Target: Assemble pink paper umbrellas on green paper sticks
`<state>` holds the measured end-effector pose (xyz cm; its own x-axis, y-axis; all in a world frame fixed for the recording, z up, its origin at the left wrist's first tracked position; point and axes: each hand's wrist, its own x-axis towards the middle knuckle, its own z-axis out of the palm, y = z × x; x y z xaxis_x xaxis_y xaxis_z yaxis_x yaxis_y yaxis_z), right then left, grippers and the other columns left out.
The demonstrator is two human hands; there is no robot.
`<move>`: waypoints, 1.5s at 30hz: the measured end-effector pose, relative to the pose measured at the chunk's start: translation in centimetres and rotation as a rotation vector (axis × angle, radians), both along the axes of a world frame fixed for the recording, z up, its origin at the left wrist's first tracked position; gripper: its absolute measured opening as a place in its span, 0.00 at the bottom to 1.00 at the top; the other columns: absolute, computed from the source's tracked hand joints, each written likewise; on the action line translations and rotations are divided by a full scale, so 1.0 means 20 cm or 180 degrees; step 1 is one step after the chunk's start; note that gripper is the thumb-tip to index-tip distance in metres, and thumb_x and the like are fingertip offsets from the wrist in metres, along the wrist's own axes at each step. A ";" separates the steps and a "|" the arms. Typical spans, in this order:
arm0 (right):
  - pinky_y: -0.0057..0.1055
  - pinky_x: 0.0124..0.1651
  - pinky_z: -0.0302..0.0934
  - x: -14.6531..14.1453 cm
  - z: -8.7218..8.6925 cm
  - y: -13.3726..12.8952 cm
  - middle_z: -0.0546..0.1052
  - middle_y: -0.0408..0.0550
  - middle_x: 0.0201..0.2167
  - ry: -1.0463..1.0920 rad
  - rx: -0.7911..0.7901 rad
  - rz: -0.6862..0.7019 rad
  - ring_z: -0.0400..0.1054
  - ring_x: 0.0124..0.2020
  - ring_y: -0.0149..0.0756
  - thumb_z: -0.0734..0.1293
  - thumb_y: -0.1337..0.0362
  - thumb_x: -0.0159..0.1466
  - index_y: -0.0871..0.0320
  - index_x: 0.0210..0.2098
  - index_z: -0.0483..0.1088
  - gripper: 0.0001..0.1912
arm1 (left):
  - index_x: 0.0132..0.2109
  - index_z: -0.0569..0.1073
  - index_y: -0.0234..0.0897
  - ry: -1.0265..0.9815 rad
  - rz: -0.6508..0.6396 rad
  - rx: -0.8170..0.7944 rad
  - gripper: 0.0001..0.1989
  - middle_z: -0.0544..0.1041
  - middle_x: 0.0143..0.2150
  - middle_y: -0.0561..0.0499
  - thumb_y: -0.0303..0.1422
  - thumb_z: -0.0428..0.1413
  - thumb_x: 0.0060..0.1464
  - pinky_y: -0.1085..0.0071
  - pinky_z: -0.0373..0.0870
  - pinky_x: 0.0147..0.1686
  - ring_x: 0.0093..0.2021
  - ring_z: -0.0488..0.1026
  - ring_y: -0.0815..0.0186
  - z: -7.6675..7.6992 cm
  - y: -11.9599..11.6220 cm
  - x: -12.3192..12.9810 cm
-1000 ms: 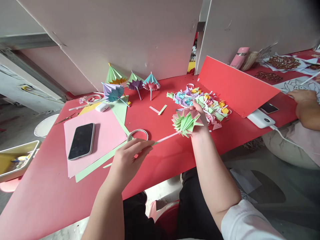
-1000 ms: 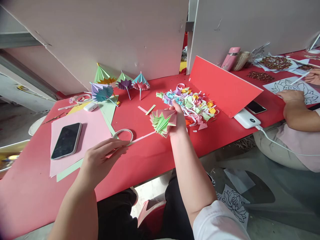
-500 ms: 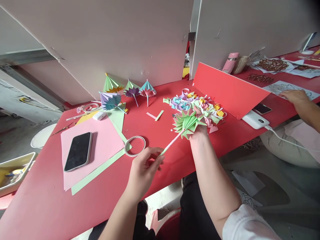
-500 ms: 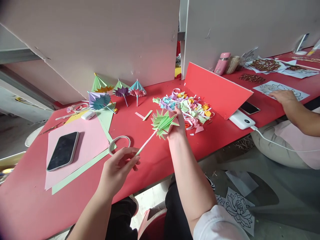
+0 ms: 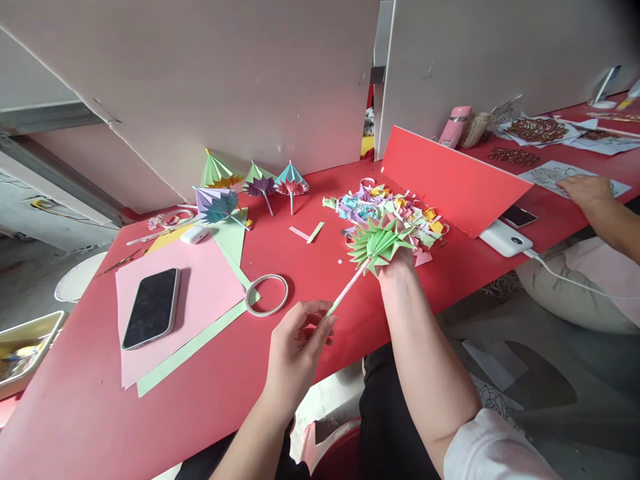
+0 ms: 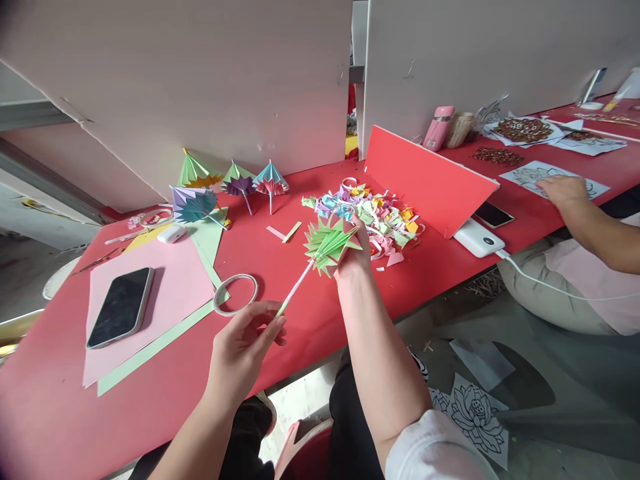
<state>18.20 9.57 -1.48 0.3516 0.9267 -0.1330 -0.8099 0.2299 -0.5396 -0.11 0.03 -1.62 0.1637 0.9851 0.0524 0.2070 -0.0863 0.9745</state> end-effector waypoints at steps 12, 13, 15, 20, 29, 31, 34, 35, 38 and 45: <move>0.32 0.24 0.63 0.01 0.01 0.02 0.63 0.36 0.16 0.0217 -0.0191 -0.0025 0.62 0.19 0.30 0.65 0.53 0.54 0.55 0.19 0.55 0.18 | 0.37 0.72 0.38 0.0185 0.0259 -0.0362 0.07 0.73 0.31 0.54 0.36 0.57 0.52 0.76 0.72 0.26 0.23 0.72 0.73 0.06 -0.02 0.00; 0.32 0.24 0.63 0.01 0.01 0.02 0.63 0.36 0.16 0.0211 -0.0198 -0.0050 0.62 0.19 0.30 0.65 0.53 0.55 0.55 0.19 0.55 0.17 | 0.37 0.72 0.38 0.0159 0.0246 -0.0386 0.07 0.73 0.31 0.54 0.36 0.57 0.51 0.76 0.72 0.25 0.23 0.72 0.73 0.06 -0.03 0.00; 0.33 0.25 0.64 0.01 0.02 0.01 0.64 0.36 0.17 0.0224 -0.0237 -0.0091 0.64 0.20 0.30 0.64 0.54 0.55 0.55 0.20 0.57 0.15 | 0.37 0.72 0.38 0.0107 0.0223 -0.0402 0.07 0.72 0.31 0.54 0.36 0.57 0.51 0.76 0.72 0.25 0.23 0.71 0.73 0.07 -0.04 0.01; 0.42 0.28 0.67 -0.01 0.05 -0.01 0.70 0.39 0.21 0.0308 -0.0385 -0.0096 0.69 0.26 0.37 0.63 0.54 0.56 0.54 0.25 0.62 0.11 | 0.36 0.72 0.38 -0.0105 0.0424 -0.0355 0.06 0.71 0.31 0.55 0.35 0.56 0.52 0.75 0.73 0.24 0.24 0.69 0.73 0.06 -0.06 0.05; 0.41 0.32 0.68 0.01 0.03 0.01 0.73 0.41 0.26 0.0248 -0.0187 -0.0069 0.70 0.29 0.37 0.62 0.54 0.56 0.55 0.26 0.63 0.11 | 0.36 0.72 0.38 -0.0214 0.0331 -0.0591 0.06 0.70 0.28 0.56 0.35 0.57 0.51 0.76 0.72 0.24 0.22 0.68 0.75 0.07 -0.08 0.07; 0.43 0.33 0.68 0.01 0.02 0.01 0.73 0.42 0.28 0.0235 -0.0153 -0.0043 0.70 0.31 0.39 0.63 0.53 0.56 0.54 0.27 0.64 0.11 | 0.35 0.71 0.37 -0.0337 0.0306 -0.0725 0.06 0.68 0.26 0.56 0.35 0.57 0.50 0.76 0.72 0.24 0.21 0.68 0.75 0.08 -0.08 0.08; 0.44 0.35 0.68 0.02 0.01 0.01 0.73 0.42 0.28 0.0257 -0.0140 -0.0073 0.70 0.31 0.39 0.63 0.53 0.56 0.54 0.28 0.64 0.11 | 0.35 0.71 0.37 -0.0475 0.0297 -0.0839 0.07 0.67 0.24 0.57 0.35 0.57 0.50 0.77 0.71 0.24 0.21 0.67 0.75 0.10 -0.09 0.08; 0.43 0.35 0.68 0.02 0.01 0.01 0.73 0.41 0.27 0.0253 -0.0139 -0.0115 0.70 0.31 0.38 0.63 0.53 0.55 0.54 0.28 0.64 0.11 | 0.35 0.71 0.37 -0.0489 0.0309 -0.0850 0.07 0.67 0.25 0.57 0.35 0.58 0.50 0.77 0.71 0.24 0.21 0.67 0.75 0.11 -0.09 0.08; 0.41 0.34 0.68 0.02 0.01 0.01 0.72 0.40 0.25 0.0193 -0.0157 -0.0191 0.70 0.30 0.37 0.64 0.54 0.55 0.54 0.27 0.63 0.10 | 0.35 0.71 0.36 -0.0447 0.0350 -0.0831 0.08 0.68 0.27 0.55 0.36 0.58 0.49 0.76 0.72 0.23 0.22 0.67 0.74 0.11 -0.08 0.07; 0.41 0.32 0.67 0.02 0.01 0.01 0.71 0.39 0.24 0.0157 -0.0126 -0.0105 0.69 0.29 0.37 0.64 0.51 0.54 0.53 0.26 0.62 0.13 | 0.36 0.71 0.36 -0.0417 0.0265 -0.0888 0.09 0.68 0.28 0.55 0.37 0.57 0.49 0.72 0.72 0.24 0.22 0.67 0.73 0.09 -0.07 0.07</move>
<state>18.64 9.82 -1.19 0.3739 0.9084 -0.1872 -0.8282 0.2361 -0.5083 1.19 -1.37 0.14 0.0916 0.9742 -0.2063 0.0734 0.2000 0.9770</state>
